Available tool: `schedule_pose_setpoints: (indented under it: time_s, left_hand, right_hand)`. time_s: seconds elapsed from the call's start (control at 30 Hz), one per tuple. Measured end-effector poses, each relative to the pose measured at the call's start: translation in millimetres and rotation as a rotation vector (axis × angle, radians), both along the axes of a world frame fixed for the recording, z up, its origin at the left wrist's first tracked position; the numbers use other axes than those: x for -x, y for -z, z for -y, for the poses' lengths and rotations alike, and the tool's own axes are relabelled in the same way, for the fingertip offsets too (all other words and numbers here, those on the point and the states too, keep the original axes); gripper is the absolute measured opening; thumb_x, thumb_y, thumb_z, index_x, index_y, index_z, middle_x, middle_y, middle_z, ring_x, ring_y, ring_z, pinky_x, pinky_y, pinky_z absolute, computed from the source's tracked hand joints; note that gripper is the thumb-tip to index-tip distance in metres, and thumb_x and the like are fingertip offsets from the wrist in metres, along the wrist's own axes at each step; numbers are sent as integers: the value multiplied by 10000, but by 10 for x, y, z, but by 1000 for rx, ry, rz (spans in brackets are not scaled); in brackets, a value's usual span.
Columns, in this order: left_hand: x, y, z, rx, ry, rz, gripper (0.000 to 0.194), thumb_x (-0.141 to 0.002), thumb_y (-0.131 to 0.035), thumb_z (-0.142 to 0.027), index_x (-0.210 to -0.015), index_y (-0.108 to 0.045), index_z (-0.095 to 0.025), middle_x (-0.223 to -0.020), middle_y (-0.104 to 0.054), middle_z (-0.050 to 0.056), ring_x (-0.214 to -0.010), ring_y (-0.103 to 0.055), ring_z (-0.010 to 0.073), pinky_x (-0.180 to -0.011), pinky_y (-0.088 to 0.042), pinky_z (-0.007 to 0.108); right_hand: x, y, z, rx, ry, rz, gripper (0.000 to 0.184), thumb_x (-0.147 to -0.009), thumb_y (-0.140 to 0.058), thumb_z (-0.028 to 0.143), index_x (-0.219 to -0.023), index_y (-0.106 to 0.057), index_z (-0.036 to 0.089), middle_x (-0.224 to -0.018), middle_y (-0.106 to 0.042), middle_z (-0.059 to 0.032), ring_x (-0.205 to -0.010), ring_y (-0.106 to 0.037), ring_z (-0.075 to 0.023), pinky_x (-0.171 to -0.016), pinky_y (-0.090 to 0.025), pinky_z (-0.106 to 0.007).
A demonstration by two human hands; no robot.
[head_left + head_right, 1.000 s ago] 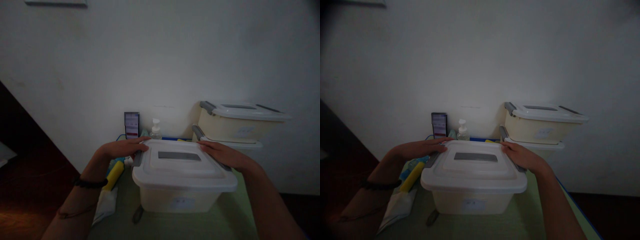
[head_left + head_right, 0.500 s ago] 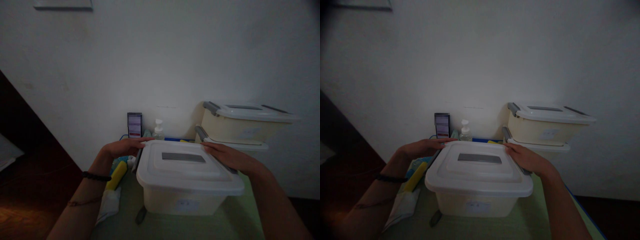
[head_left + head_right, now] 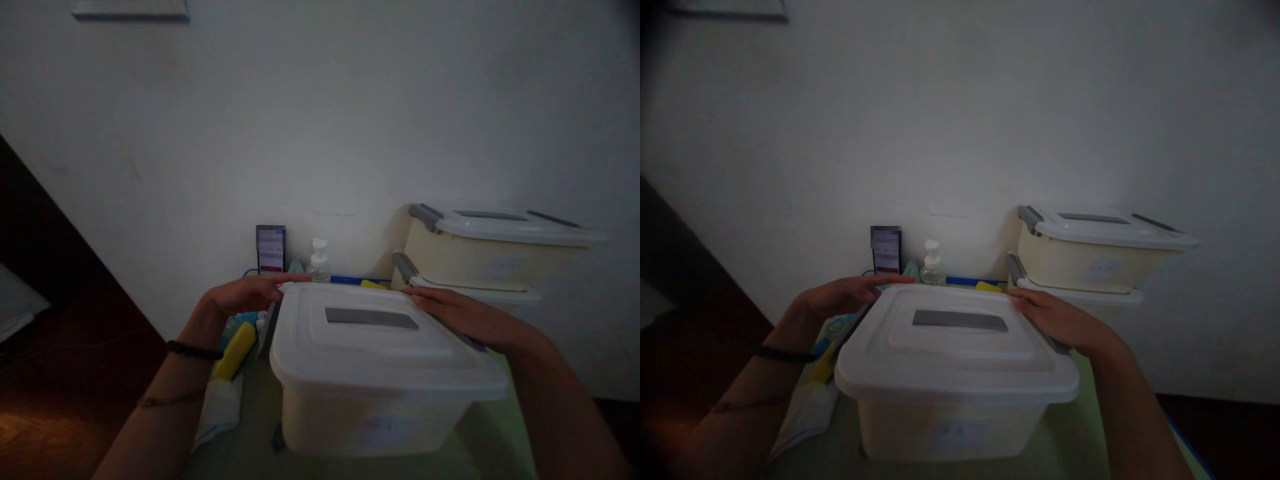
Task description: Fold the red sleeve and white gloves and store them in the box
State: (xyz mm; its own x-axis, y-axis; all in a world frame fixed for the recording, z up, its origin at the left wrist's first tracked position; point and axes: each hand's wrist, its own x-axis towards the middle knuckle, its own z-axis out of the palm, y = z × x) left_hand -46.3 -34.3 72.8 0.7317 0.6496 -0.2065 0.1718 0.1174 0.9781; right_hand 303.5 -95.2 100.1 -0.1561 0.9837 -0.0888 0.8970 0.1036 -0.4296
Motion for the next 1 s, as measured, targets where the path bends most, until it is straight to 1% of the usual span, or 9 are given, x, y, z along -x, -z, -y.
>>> schedule_pose_setpoints:
  time_s: [0.13, 0.27, 0.37, 0.47, 0.57, 0.73, 0.8, 0.9, 1.0]
  left_hand:
    - [-19, -105, 53, -29, -52, -98, 751, -663, -533, -220, -1388, -345, -174, -1333, -532, 69, -1221, -470, 278, -1009, -353, 342]
    - [-49, -179, 105, -76, -145, -228, 720, -732, -522, -276, -1408, -296, -175, -1406, -452, 78, -1263, -433, 260, -1010, -361, 325]
    - [-69, -225, 139, -162, -149, -325, 687, -776, -504, -341, -1410, -298, -171, -1426, -426, 76, -1273, -421, 260, -993, -384, 314]
    - [-57, -234, 119, -353, -146, -491, 646, -806, -461, -407, -1388, -347, -151, -1402, -456, 93, -1248, -448, 273, -978, -405, 334]
    - [-17, -235, 66, -558, -177, -696, 601, -836, -402, -371, -1369, -357, -97, -1271, -578, 138, -1159, -533, 265, -963, -419, 358]
    - [-117, -379, 187, -820, -307, -631, 524, -893, -353, -357, -1377, -338, -157, -1356, -501, 99, -1199, -501, 225, -999, -392, 337]
    - [-247, -451, 311, -867, -210, -610, 496, -903, -373, -434, -1352, -396, -225, -1379, -486, 45, -1241, -461, 219, -1036, -351, 325]
    - [-440, -485, 437, -801, 48, -620, 489, -895, -371, -529, -1314, -461, -294, -1387, -481, -6, -1250, -456, 211, -1053, -332, 312]
    - [-529, -441, 418, -774, 119, -624, 497, -902, -359, -533, -1308, -482, -274, -1414, -450, -13, -1292, -406, 200, -1095, -269, 300]
  right_hand:
    - [55, -23, 18, 3, -10, -27, 552, -839, -377, 535, -1226, -597, 208, -1319, -555, -51, -1254, -455, -301, -1079, -311, -450]
    - [119, 2, 7, 21, -35, -29, 521, -849, -372, 515, -1195, -621, 215, -1278, -593, -51, -1239, -474, -303, -1072, -321, -453]
    - [131, 22, -9, 14, -48, -38, 498, -855, -376, 499, -1172, -636, 215, -1253, -612, -54, -1220, -495, -305, -1065, -326, -467]
    - [106, 40, -24, 14, -36, -31, 504, -854, -388, 493, -1189, -624, 200, -1278, -591, -67, -1222, -493, -306, -1066, -321, -472]
    - [74, 68, -43, 14, -28, -24, 515, -849, -404, 496, -1203, -615, 187, -1289, -582, -80, -1218, -496, -306, -1063, -328, -458]
    - [51, 123, -83, -8, -80, -70, 489, -861, -398, 481, -1181, -632, 195, -1228, -628, -79, -1177, -535, -304, -1046, -351, -461]
    - [51, 129, -95, 4, -84, -70, 504, -869, -396, 471, -1201, -614, 161, -1259, -603, -99, -1179, -534, -292, -1048, -349, -442]
    - [66, 114, -97, 30, -93, -67, 519, -884, -384, 444, -1226, -583, 108, -1292, -571, -127, -1181, -532, -269, -1051, -348, -402]
    - [96, 89, -86, 37, -96, -77, 486, -897, -371, 413, -1208, -595, 115, -1268, -591, -123, -1169, -542, -257, -1042, -358, -387]
